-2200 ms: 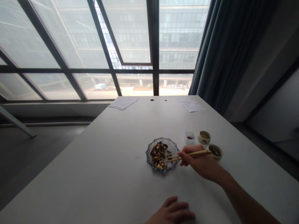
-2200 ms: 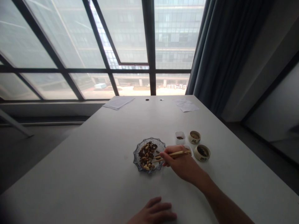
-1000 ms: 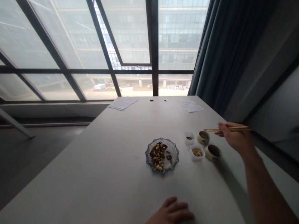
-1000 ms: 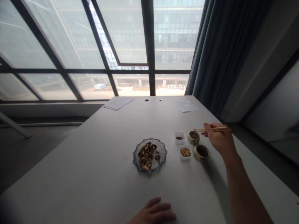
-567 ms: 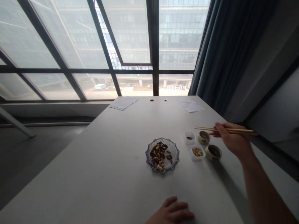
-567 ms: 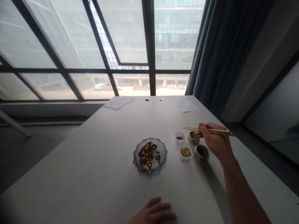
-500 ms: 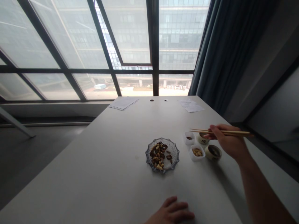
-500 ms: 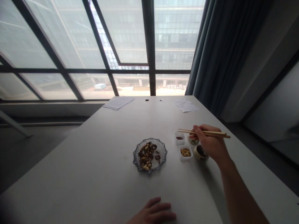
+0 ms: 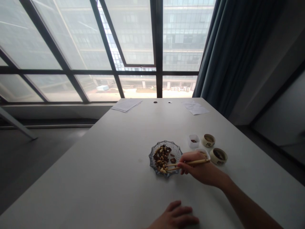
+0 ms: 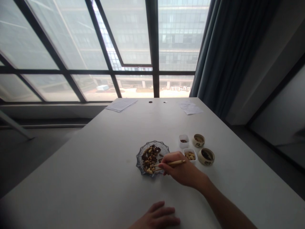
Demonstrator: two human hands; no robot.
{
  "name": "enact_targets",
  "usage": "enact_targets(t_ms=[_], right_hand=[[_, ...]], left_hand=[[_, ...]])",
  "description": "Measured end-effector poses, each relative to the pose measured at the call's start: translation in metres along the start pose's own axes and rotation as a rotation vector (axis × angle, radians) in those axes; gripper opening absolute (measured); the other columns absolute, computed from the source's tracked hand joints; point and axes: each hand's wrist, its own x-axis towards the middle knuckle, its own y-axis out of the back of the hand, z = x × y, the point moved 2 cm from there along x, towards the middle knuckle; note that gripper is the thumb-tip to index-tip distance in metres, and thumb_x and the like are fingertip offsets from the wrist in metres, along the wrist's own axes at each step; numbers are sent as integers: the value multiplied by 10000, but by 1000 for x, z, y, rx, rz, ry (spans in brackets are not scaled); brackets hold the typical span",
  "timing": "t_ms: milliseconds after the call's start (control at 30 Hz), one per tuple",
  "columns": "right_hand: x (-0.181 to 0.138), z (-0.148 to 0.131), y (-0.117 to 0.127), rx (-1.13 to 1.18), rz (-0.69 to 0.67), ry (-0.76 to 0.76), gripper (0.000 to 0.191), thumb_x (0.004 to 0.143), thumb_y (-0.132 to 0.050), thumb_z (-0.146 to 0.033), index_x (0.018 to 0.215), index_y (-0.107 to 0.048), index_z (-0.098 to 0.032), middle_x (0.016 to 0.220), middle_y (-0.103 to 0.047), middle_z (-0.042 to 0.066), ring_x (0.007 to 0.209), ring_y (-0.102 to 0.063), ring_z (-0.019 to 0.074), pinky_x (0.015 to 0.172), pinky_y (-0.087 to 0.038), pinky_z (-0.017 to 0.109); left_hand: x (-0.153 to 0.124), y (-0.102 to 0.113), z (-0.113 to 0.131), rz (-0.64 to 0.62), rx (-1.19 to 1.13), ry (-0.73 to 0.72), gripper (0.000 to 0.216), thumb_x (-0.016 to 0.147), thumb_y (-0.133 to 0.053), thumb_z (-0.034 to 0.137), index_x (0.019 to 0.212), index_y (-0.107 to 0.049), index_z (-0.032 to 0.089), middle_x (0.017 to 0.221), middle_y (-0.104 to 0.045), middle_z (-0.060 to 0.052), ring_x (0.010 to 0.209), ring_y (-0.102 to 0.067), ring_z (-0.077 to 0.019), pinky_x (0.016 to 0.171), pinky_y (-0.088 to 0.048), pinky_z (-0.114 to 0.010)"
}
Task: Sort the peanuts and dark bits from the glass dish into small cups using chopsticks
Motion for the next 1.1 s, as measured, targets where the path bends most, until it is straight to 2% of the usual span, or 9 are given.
enact_targets(t_ms=[133, 300, 467, 633, 767, 833, 900, 1000, 1100], right_hand=[[3, 3, -7, 23, -19, 0, 375, 1014, -613, -454, 757, -741, -212, 732, -768, 14, 663, -710, 176, 650, -515, 256], [2, 5, -9, 29, 7, -38, 372, 1007, -621, -462, 735, -719, -228, 734, -777, 14, 671, -725, 196, 647, -523, 268], [1, 7, -6, -11, 38, -35, 439, 1034, -564, -494, 719, -699, -221, 724, -780, 19, 663, -730, 190, 638, -526, 266], [-9, 5, 25, -19, 155, -104, 432, 1023, -574, -532, 795, -756, -213, 767, -804, 43, 704, -766, 196, 625, -556, 261], [-30, 11, 67, 105, 377, -218, 449, 957, -634, -628, 841, -774, -217, 811, -821, 84, 759, -803, 256, 630, -624, 290], [-42, 16, 86, 82, 493, -265, 443, 918, -674, -650, 844, -781, -227, 804, -821, 91, 748, -807, 277, 599, -632, 294], [-52, 21, 99, 35, 555, -298, 427, 892, -701, -658, 847, -788, -243, 804, -821, 86, 740, -809, 288, 565, -631, 293], [-58, 22, 106, 2, 565, -324, 425, 886, -702, -662, 809, -778, -252, 797, -817, 81, 745, -811, 293, 558, -637, 290], [-56, 18, 104, -46, 493, -333, 467, 891, -678, -676, 730, -741, -241, 750, -803, 76, 726, -809, 282, 551, -626, 275]], left_hand=[[0, -1, 0, 1, -25, 5, 173, 1158, -551, 285, 1263, -689, 276, 1388, -691, 47, 1389, -553, -127, 1276, -209, -305], [-1, -3, -1, -12, 3, 5, 168, 1129, -613, 300, 1273, -699, 312, 1360, -709, 45, 1345, -598, -145, 1252, -275, -307], [0, -3, 0, -7, 46, -13, 162, 1135, -596, 319, 1255, -703, 303, 1371, -702, 47, 1348, -592, -144, 1244, -268, -288], [-1, 2, 0, -24, 40, -24, 130, 1135, -597, 325, 1182, -713, 288, 1420, -669, 58, 1395, -548, -140, 1264, -216, -297], [-1, 4, 0, -35, 24, -22, 149, 1147, -577, 335, 1138, -717, 284, 1440, -651, 73, 1416, -523, -127, 1285, -163, -300], [-1, 4, 0, -25, 32, -28, 137, 1134, -607, 349, 1127, -724, 277, 1446, -645, 74, 1412, -528, -130, 1291, -156, -308], [-1, 4, -1, -16, 44, -36, 147, 1132, -607, 358, 1122, -724, 270, 1464, -629, 81, 1418, -520, -128, 1299, -112, -311], [-2, 4, -1, -11, 55, -39, 171, 1143, -578, 354, 1119, -720, 260, 1483, -610, 92, 1438, -494, -120, 1300, -43, -313], [-3, 1, -2, 0, 59, -38, 155, 1131, -601, 357, 1116, -722, 262, 1471, -622, 93, 1432, -501, -119, 1299, -48, -316]])
